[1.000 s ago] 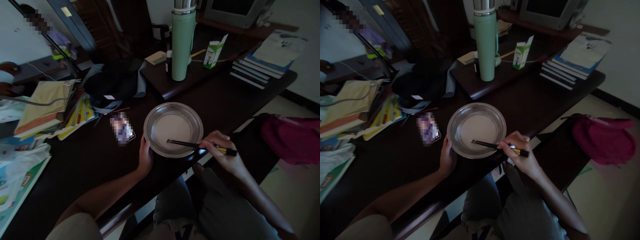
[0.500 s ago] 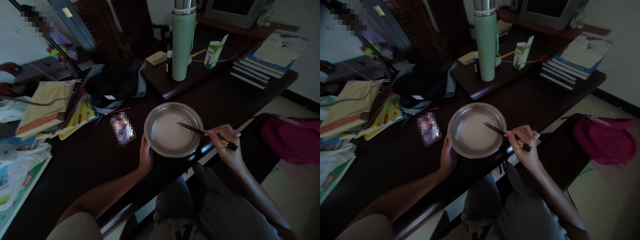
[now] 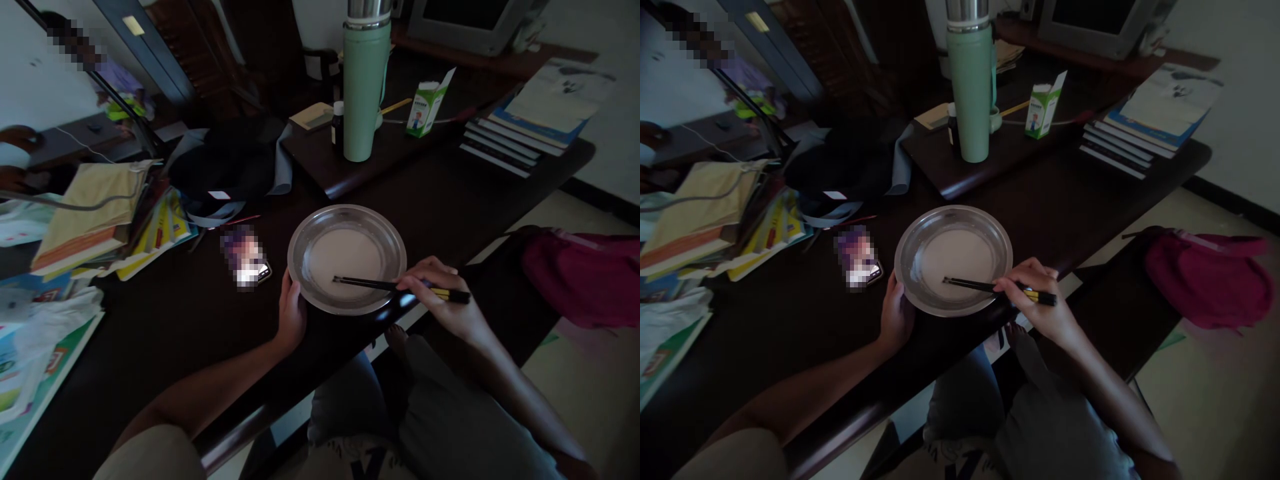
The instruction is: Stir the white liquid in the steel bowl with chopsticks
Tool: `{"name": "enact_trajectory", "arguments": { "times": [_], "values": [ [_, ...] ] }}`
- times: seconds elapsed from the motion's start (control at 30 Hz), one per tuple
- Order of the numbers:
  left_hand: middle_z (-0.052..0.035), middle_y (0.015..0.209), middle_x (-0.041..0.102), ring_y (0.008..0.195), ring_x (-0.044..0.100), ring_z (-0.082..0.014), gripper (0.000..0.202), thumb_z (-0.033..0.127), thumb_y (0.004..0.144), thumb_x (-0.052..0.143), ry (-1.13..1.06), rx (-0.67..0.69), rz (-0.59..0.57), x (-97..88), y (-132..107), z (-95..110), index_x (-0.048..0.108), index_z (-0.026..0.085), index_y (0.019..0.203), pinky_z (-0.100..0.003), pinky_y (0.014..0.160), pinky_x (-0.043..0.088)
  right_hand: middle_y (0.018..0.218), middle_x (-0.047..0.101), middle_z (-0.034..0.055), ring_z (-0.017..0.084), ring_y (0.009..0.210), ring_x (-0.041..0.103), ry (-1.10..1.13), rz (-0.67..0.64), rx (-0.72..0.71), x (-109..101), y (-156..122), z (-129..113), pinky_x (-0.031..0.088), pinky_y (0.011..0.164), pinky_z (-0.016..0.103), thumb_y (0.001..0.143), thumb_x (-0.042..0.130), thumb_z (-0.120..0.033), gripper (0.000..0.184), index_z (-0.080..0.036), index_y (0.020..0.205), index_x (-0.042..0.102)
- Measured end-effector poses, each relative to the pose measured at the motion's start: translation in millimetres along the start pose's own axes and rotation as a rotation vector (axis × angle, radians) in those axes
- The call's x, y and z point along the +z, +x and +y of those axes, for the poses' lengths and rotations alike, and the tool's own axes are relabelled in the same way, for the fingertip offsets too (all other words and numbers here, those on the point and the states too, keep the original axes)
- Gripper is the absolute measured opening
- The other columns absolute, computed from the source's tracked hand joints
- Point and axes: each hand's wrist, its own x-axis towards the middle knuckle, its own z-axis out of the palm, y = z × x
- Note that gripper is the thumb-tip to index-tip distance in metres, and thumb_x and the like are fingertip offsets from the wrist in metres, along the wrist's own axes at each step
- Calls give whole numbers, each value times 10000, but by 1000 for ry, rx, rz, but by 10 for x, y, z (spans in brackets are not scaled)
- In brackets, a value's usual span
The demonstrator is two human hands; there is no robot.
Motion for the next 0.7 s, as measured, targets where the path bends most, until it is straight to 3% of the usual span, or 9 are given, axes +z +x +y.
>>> {"name": "enact_trajectory", "arguments": {
  "times": [0.13,0.27,0.37,0.5,0.7],
  "values": [
    [-59,1311,698,1307,597,-270,475,507,848,664,19,-6,2,12,-7,22,648,287,1269,-464,1171,413,873,807,-9,231,872,657,-47,46,-46,240,104,61,425,863,448,971,588,-426,275,-313,797,768],
    [-64,1324,693,1302,602,-277,481,518,857,651,57,9,-1,17,-10,39,652,284,1278,-464,1151,438,922,814,-11,240,888,654,-124,132,-50,294,151,126,389,883,473,970,589,-403,253,-314,820,771],
    [-59,1337,688,1310,597,-271,488,525,851,659,40,11,-10,18,-9,36,653,289,1278,-456,1157,433,908,808,-11,245,897,658,-198,195,-29,210,140,139,361,907,485,964,598,-386,234,-309,829,773],
    [-53,1342,688,1325,585,-266,505,532,818,698,0,-15,3,16,-1,22,658,293,1260,-448,1181,403,809,768,5,244,868,656,-188,254,4,5,76,98,409,862,457,951,615,-371,248,-299,763,759],
    [-55,1336,690,1333,579,-271,499,519,817,705,-15,-20,8,28,-6,35,661,286,1256,-442,1180,407,810,727,28,226,782,666,-99,229,86,-291,-50,27,454,762,423,929,656,-409,245,-288,750,773]
  ]
}}
